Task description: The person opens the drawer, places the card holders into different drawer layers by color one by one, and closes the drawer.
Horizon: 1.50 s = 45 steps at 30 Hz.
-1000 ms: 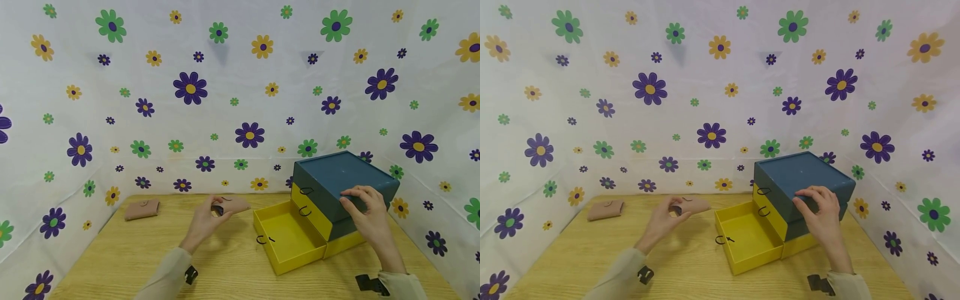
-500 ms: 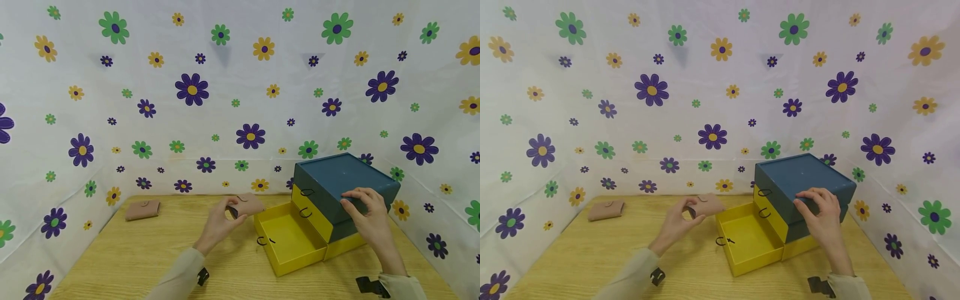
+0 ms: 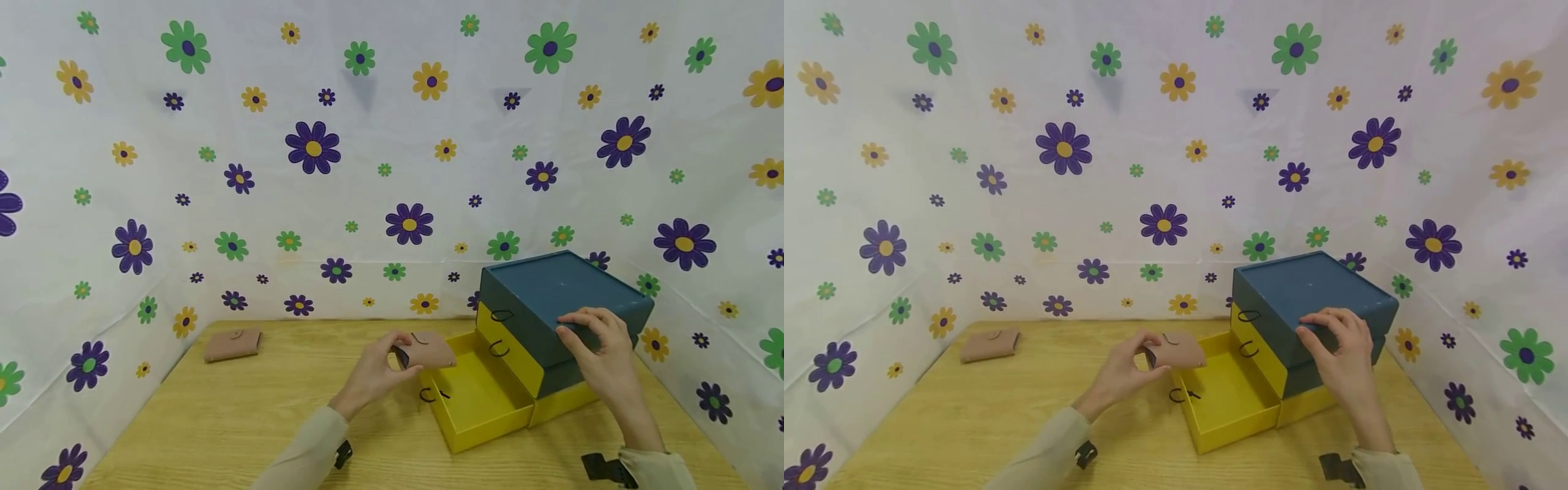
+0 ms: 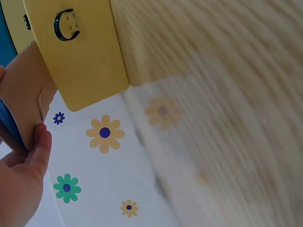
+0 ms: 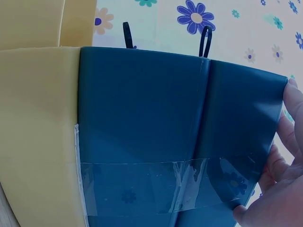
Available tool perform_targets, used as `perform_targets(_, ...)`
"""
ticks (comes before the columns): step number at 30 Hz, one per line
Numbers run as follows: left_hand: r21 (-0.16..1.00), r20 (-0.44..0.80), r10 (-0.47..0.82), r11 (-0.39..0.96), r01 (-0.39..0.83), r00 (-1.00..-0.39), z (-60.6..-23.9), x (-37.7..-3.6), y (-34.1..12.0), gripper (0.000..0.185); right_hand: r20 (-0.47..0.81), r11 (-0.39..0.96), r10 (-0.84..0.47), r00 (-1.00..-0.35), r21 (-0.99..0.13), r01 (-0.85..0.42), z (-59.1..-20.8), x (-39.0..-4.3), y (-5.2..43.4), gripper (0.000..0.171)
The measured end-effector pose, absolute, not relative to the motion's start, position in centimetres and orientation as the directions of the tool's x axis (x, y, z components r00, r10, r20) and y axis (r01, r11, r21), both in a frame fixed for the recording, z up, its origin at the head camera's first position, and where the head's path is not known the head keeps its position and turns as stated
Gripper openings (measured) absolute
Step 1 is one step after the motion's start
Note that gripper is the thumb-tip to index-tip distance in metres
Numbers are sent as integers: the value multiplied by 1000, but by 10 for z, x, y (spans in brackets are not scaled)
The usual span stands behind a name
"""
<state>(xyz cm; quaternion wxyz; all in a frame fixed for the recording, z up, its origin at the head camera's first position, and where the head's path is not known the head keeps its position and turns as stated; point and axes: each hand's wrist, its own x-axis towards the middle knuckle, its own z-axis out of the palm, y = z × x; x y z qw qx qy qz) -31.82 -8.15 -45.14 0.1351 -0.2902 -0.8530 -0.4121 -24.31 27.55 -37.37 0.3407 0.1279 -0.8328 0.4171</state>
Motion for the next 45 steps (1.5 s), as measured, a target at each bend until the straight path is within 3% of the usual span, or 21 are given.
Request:
perform_targets(10,580,421,470,518,629,-776,-449,-320,-75,38,679,614,72,-731,-608,-504,-374,-242,275,14)
perform_targets(19,608,369,479,524,596,-797,-449,-323,-76,37,677,621,66,-733,-603,-501,-374,-243,276,15)
perform_targets(24,557,337,483,590,585,-808,-449,-324,-80,47,675,622,67,-735,-604,-498,-373,-243,276,15)
perform_targets(45,433,311,565,631,643,-764,-439,-325,-73,45,662,624,73,-746,-614,-484,-373,-242,274,15)
